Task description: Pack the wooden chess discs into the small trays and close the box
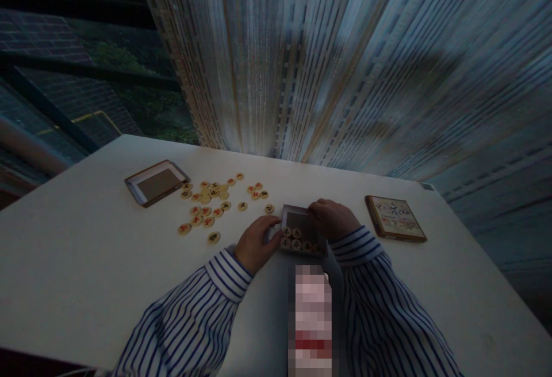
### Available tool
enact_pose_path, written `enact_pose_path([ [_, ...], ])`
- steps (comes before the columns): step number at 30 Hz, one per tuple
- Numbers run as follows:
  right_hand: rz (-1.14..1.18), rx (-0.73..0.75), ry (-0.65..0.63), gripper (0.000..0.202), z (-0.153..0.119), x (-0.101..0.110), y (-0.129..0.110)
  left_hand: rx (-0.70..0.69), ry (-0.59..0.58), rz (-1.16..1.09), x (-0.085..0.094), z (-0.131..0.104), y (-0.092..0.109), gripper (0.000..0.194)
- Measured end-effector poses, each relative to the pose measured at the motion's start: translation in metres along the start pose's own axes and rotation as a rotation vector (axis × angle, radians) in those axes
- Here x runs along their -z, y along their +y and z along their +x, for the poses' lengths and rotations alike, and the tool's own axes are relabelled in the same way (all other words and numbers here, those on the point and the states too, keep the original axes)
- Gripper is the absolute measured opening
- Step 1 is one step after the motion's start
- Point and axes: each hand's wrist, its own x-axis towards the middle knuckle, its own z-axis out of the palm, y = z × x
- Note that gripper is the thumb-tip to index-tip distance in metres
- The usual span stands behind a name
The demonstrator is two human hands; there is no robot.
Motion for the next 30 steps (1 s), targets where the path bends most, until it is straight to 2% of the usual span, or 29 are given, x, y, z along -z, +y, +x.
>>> enact_pose_path([
  [30, 0.054, 0.057, 0.036, 0.023, -0.0033, 0.004, -0.0104, 0.017, 0.043, -0.014, 0.0079, 0.0033, 0.0094, 0.007],
])
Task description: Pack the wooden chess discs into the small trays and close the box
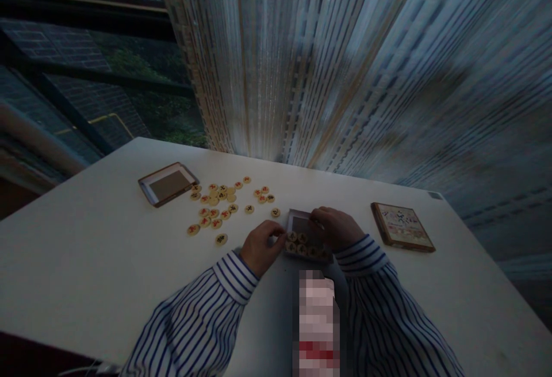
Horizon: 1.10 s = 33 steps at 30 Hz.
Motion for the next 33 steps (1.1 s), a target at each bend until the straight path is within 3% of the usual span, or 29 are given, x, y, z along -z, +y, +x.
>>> enact_pose_path([
  [14, 0.042, 0.029, 0.018, 0.021, -0.001, 0.003, -0.006, 0.011, -0.01, -0.009, 0.006, -0.002, 0.008, 0.01],
  [25, 0.13, 0.078, 0.062, 0.02, -0.001, 0.002, -0.017, -0.004, 0.009, 0.039, 0.04, -0.008, 0.009, 0.007],
  [33, 0.173, 0.083, 0.132, 0.017, -0.001, -0.002, -0.027, -0.01, 0.011, 0.182, 0.073, -0.009, -0.012, 0.011],
])
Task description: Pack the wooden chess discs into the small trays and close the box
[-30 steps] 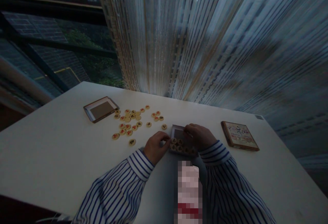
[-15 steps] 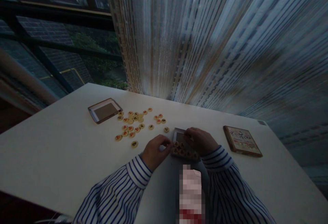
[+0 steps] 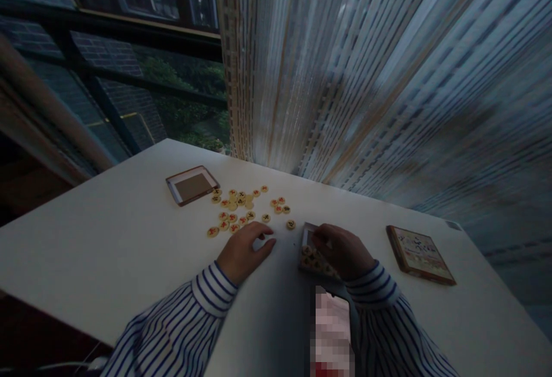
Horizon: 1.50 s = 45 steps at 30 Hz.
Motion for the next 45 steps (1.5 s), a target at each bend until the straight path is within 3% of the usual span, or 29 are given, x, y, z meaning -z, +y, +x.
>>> enact_pose_path([
  [8, -0.074, -0.038, 0.026, 0.016, 0.008, 0.002, -0.014, 0.05, 0.094, 0.105, 0.031, 0.02, -0.037, 0.02],
  [18, -0.095, 0.011, 0.008, 0.01, 0.033, 0.003, -0.032, 0.136, 0.202, 0.249, 0.029, 0.013, -0.089, 0.027],
  [29, 0.052, 0.141, 0.03, 0.013, 0.088, -0.02, -0.068, 0.183, 0.216, 0.277, 0.028, 0.01, -0.085, 0.03],
  [45, 0.038, -0.018, -0.118, 0.018, 0.145, -0.047, -0.104, 0.193, 0.233, 0.334, 0.027, 0.011, -0.086, 0.033],
])
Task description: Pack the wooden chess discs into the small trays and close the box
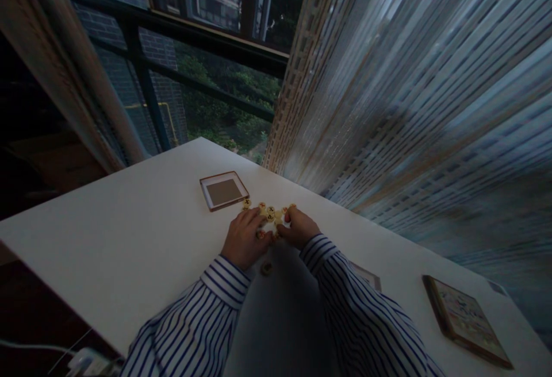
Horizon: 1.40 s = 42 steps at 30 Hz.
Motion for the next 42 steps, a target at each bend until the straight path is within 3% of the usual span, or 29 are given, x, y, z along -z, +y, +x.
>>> enact_pose_path([
  [12, -0.023, -0.125, -0.076, 0.029, 0.019, -0.006, -0.009, 0.008, 0.005, 0.0, -0.003, 0.0, -0.005, 0.03],
  [17, -0.016, -0.147, -0.077, 0.024, 0.02, -0.011, -0.006, 0.004, 0.005, 0.009, -0.002, 0.0, -0.005, 0.03],
  [27, 0.104, -0.035, 0.029, 0.02, 0.013, -0.001, 0.003, 0.005, 0.027, -0.005, 0.0, 0.001, -0.004, 0.028],
  [31, 0.236, 0.048, 0.055, 0.022, 0.009, 0.004, 0.008, 0.007, 0.046, -0.014, 0.0, 0.001, -0.004, 0.027],
  [37, 0.501, 0.136, -0.02, 0.027, 0.003, 0.014, 0.014, 0.014, 0.046, -0.018, 0.0, 0.001, -0.004, 0.026],
  [42, 1.045, 0.074, -0.144, 0.033, 0.0, 0.019, 0.022, 0.006, 0.063, -0.021, 0.0, 0.001, -0.005, 0.024],
])
